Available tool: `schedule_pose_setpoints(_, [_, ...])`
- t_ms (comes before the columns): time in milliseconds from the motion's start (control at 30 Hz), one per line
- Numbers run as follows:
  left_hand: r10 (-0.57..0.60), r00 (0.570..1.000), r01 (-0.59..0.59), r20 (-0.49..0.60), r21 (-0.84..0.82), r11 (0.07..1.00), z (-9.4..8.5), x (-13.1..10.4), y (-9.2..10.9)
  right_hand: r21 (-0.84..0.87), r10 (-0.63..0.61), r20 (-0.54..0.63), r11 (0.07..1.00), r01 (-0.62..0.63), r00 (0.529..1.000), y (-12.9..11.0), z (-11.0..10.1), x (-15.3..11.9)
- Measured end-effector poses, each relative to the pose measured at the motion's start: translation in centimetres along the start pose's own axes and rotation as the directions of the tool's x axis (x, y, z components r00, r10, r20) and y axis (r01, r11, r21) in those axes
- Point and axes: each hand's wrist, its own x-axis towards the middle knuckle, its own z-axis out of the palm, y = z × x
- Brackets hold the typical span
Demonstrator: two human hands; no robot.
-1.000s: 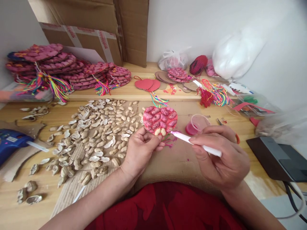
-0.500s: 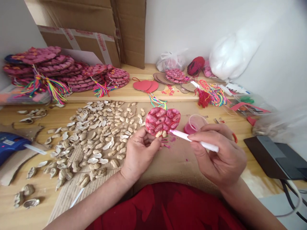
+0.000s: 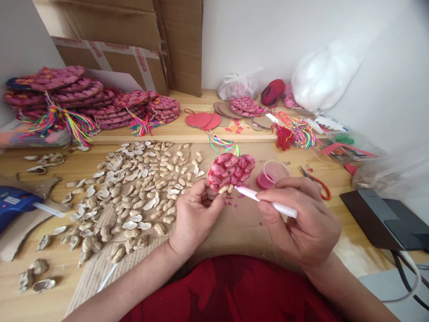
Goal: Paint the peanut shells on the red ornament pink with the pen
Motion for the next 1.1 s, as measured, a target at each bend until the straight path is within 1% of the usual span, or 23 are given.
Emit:
schedule_pose_setpoints(167, [-0.020, 1.000, 0.020, -0.017, 0.006, 1.000, 0.05, -0.02, 0.21, -0.059, 0.011, -0.049, 0.998, -0.014, 0.999, 0.21, -0.02, -0.02])
schedule_pose_setpoints(267, [-0.045, 0.999, 0.044, -0.021, -0.014, 0.999, 0.11, 0.03, 0.38, -0.088, 0.003, -0.043, 0.996, -0.007, 0.999, 0.15, -0.07, -0.02])
schedule_pose_setpoints(433, [-0.055, 0.998, 0.055, -0.011, -0.025, 0.998, 0.09, 0.04, 0.35, -0.038, -0.001, 0.000, 0.999, 0.001, 1.000, -0.05, -0.09, -0.11])
schedule_pose_setpoints(600, [-0.062, 0.998, 0.062, -0.016, -0.030, 0.998, 0.03, 0.09, 0.17, -0.084, 0.004, -0.029, 0.996, -0.007, 1.000, 0.22, -0.13, -0.08])
schedule_pose_setpoints(767, [-0.082, 0.997, 0.082, -0.003, -0.045, 0.996, -0.02, 0.16, 0.17, 0.003, 0.020, 0.034, 1.000, -0.020, 0.999, 0.13, -0.01, -0.13])
schedule_pose_setpoints(967, [-0.094, 0.996, 0.093, -0.010, -0.047, 0.995, -0.04, 0.25, 0.07, -0.058, 0.033, -0.040, 0.998, -0.035, 0.999, 0.41, -0.15, -0.13])
schedule_pose_setpoints(1100, [-0.107, 0.994, 0.106, -0.010, -0.057, 0.993, -0.03, 0.31, 0.10, -0.020, 0.060, -0.010, 0.998, -0.060, 0.998, 0.59, -0.31, 0.03])
